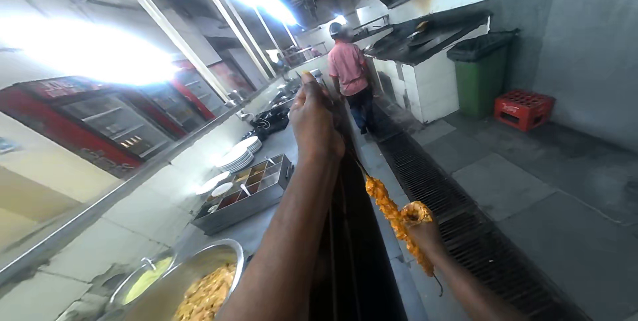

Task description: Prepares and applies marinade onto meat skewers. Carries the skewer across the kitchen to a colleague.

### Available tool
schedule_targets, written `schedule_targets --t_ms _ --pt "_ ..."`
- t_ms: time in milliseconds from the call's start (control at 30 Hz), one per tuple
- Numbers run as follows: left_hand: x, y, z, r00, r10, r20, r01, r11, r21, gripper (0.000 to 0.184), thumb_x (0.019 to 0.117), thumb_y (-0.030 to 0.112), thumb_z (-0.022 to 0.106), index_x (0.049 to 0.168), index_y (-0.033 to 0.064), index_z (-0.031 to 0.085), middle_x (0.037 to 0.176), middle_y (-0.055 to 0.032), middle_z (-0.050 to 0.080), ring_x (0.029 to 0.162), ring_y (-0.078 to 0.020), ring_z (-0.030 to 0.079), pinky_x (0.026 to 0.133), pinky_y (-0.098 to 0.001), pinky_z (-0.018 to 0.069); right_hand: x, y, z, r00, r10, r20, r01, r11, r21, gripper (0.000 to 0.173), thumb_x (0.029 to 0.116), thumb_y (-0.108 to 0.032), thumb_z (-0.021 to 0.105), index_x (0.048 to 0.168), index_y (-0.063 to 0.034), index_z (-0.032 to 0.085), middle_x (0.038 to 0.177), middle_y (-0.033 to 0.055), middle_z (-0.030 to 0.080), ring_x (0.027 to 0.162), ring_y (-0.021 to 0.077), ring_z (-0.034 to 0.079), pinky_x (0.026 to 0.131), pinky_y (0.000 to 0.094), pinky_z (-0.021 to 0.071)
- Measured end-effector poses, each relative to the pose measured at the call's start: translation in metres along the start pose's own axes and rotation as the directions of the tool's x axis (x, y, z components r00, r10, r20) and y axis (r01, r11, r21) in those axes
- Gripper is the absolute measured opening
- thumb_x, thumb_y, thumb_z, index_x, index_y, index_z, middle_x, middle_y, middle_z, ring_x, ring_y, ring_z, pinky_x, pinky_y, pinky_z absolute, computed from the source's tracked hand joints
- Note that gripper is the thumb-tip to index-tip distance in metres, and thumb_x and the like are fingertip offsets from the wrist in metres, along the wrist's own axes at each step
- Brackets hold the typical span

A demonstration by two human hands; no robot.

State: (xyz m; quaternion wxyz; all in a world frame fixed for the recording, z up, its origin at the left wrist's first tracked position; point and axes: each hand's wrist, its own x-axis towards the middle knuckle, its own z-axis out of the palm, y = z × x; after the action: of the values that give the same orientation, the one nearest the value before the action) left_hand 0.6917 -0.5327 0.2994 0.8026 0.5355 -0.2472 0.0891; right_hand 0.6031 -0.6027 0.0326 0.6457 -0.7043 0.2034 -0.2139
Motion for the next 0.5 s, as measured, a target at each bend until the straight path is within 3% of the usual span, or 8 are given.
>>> schedule_targets --t_ms 167,233,333,433,500 --pt "0.004 0.004 -0.007 0.997 0.021 0.081 -0.017 0.999 -0.046 0.041 0.1129 0.034 0.033 0.078 0.0198 0.048 0.053 0.0101 0.038 0.044 -0.0022 0.038 0.047 -0.0177 0.0383 0.014 -0.011 -0.014 0.990 0.036 0.139 -0.052 0.992 0.112 0.016 0.0982 -0.005 0.063 0.112 0.0017 0.069 0.103 0.0132 0.068 0.091 0.0166 0.065 0.086 0.0337 0.0544" --pt "0.007 0.004 -0.011 0.990 0.024 0.136 -0.015 0.997 -0.070 0.043 0.1130 0.036 0.030 0.077 0.0204 0.047 0.052 0.0105 0.037 0.043 -0.0025 0.037 0.046 -0.0183 0.0381 0.021 -0.009 -0.014 0.980 0.008 0.197 -0.024 0.997 0.078 0.018 0.0980 -0.005 0.063 0.113 0.0016 0.069 0.106 0.0141 0.068 0.095 0.0186 0.065 0.088 0.0355 0.0542" --pt "0.009 0.010 -0.014 0.979 0.016 0.205 -0.001 0.997 -0.076 0.046 0.1130 0.040 0.024 0.077 0.0223 0.047 0.053 0.0118 0.038 0.044 -0.0022 0.039 0.048 -0.0188 0.0403 0.032 -0.010 -0.016 0.987 -0.012 0.160 -0.001 0.997 0.077 0.017 0.0965 -0.005 0.065 0.112 0.0001 0.070 0.106 0.0135 0.069 0.095 0.0202 0.066 0.087 0.0389 0.0547" --pt "0.009 0.014 -0.016 0.981 0.002 0.196 0.018 0.995 -0.098 0.046 0.1132 0.038 0.024 0.077 0.0230 0.048 0.053 0.0123 0.039 0.045 -0.0017 0.039 0.049 -0.0182 0.0399 0.028 -0.013 -0.020 0.961 0.005 0.276 -0.009 1.000 0.014 0.019 0.0983 -0.008 0.064 0.116 -0.0022 0.070 0.111 0.0135 0.069 0.099 0.0203 0.065 0.090 0.0394 0.0538" --pt "0.009 0.018 -0.017 0.978 -0.003 0.206 0.028 0.993 -0.118 0.047 0.1132 0.037 0.024 0.076 0.0237 0.048 0.054 0.0125 0.041 0.046 -0.0012 0.042 0.051 -0.0169 0.0413 0.025 -0.011 -0.021 0.976 -0.026 0.215 0.015 0.998 0.054 0.017 0.0978 -0.008 0.065 0.113 -0.0019 0.071 0.109 0.0131 0.070 0.098 0.0196 0.066 0.089 0.0388 0.0541"
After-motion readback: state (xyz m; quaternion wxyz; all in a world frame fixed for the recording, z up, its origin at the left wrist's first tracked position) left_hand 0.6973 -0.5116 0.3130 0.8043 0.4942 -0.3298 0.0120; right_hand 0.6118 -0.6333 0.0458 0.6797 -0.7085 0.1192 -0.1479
